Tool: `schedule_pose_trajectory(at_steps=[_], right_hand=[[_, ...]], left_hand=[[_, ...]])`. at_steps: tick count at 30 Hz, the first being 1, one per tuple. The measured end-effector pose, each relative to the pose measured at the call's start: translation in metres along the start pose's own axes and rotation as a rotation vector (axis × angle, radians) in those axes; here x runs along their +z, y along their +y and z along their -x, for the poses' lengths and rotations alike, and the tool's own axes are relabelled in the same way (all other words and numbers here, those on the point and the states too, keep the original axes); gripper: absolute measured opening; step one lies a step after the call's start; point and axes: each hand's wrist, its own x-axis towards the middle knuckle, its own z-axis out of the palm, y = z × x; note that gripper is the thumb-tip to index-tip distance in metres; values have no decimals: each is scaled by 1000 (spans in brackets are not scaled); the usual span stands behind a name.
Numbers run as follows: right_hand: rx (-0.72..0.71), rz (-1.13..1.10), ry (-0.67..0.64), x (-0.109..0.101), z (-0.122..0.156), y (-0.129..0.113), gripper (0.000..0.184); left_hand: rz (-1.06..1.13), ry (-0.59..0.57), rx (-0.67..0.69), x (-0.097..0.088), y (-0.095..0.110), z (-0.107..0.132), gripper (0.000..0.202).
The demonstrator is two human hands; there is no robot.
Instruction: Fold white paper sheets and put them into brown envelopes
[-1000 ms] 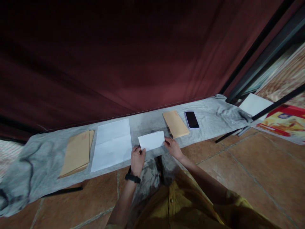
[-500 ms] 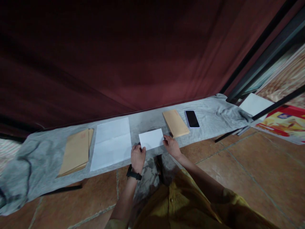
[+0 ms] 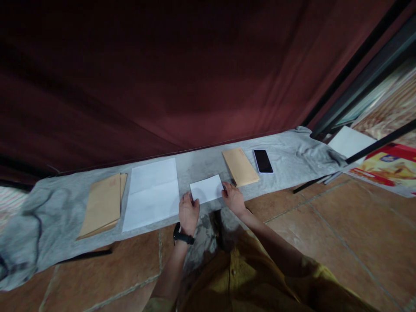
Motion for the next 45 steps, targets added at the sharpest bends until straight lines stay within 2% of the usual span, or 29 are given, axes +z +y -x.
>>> schedule_pose_trajectory(at_steps=[7,12,18,21,24,26,30,40,43,45], right_hand=[[11,12,-2,1,0,-2,40],[8,12,37,6,-1,-1,40],[18,15,21,5,-1,-2,42],[14,25,21,5,0,-3,40],[21,37,28,4,0,-5,39],[28,40,31,4,0,-6,40],[21,37,28,4,0,-7,40],[14,-4,84,11,1,-3,47],[-55,-5,110,11,12,-4,47],[-171,-23,108,11,23,-6,45]], left_hand=[[-102,-8,13,-4,7,6,40],[-226,1,115,-4,10,11,36],[-374,-8,215,-7,18,18,36],[-369,-14,349,-1,24,24,39],[-296,-70,518,12,29,34,42],[-265,-100,567,22,31,42,44],[-260,-118,568,33,30,52,50],[-275,-141,554,34,29,57,59],[-289,-138,555,36,30,57,58],[-304,-139,560,37,29,58,57]])
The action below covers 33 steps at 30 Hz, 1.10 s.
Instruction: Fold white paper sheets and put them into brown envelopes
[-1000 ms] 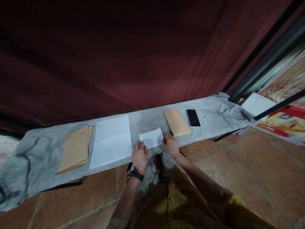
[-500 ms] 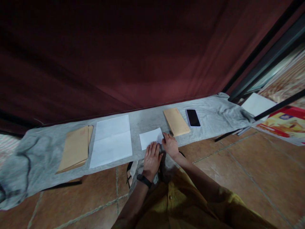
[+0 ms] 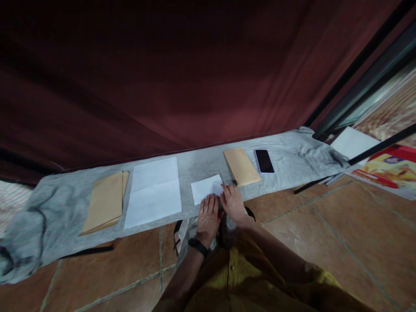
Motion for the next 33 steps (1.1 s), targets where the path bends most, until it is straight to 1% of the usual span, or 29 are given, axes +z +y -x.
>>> schedule_pose_trajectory(at_steps=[3,5,9,14,23,33], right_hand=[[-202,-79,-34,4,17,-5,44],[-258,-118,-49,8,24,-6,45],[-255,-118,-50,13,28,-1,48],[-271,-112,-69,13,28,3,50],[-283,-88,-78,16,30,5,51],[-313,54,-82,12,34,3,47]], left_hand=[[-21,-12,7,3,-1,2,59],[-28,-13,14,6,-1,3,63],[-24,1,24,9,-2,5,66],[-27,20,-3,9,1,6,65],[-76,-15,-37,8,6,6,63],[-92,-9,-68,9,-6,12,65]])
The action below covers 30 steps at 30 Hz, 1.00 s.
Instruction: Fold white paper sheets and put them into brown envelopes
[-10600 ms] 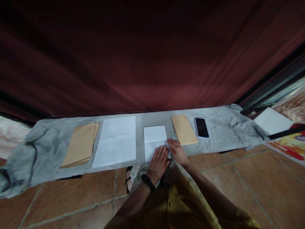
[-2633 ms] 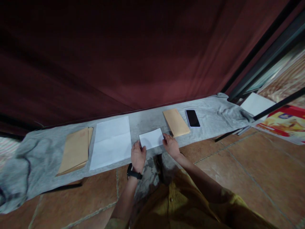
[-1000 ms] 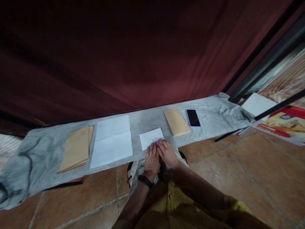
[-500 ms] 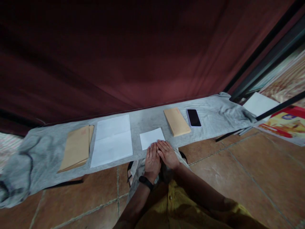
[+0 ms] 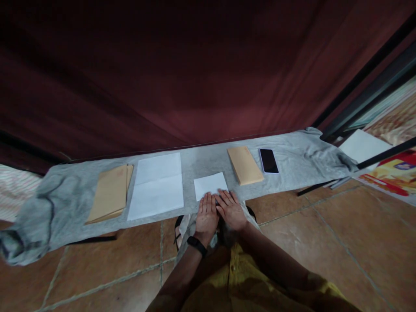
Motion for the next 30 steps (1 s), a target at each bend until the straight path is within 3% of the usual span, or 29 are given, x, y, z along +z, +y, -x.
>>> schedule_pose_trajectory(at_steps=[9,20,26,30], right_hand=[[-2,61,45,5,0,-4,46],[28,96,115,10,15,19,52],[38,86,128,11,17,16,54],[52,64,130,10,14,11,52]], left_hand=[[-76,-1,-27,-3,-7,6,64],[-99,74,-57,-11,-32,26,63],[-80,76,-73,-16,-17,18,66],[-18,23,23,-8,3,2,64]])
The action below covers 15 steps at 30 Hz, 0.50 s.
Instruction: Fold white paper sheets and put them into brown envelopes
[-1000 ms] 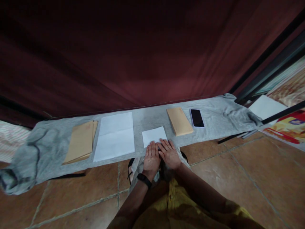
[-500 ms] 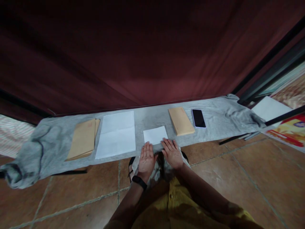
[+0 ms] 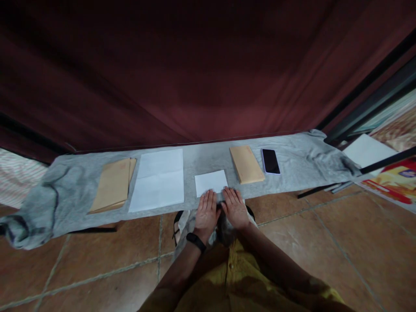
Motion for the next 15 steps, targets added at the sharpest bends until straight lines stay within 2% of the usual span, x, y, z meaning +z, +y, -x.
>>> schedule_pose_trajectory(at_steps=[5,9,15], right_hand=[[-36,-57,-43,-3,-9,-5,49],[-61,-63,-58,-5,-12,-4,50],[-58,-9,-41,-4,-6,11,51]], left_hand=[[12,11,22,12,9,-11,65],[24,-1,48,10,1,-10,65],[20,12,42,5,-12,0,66]])
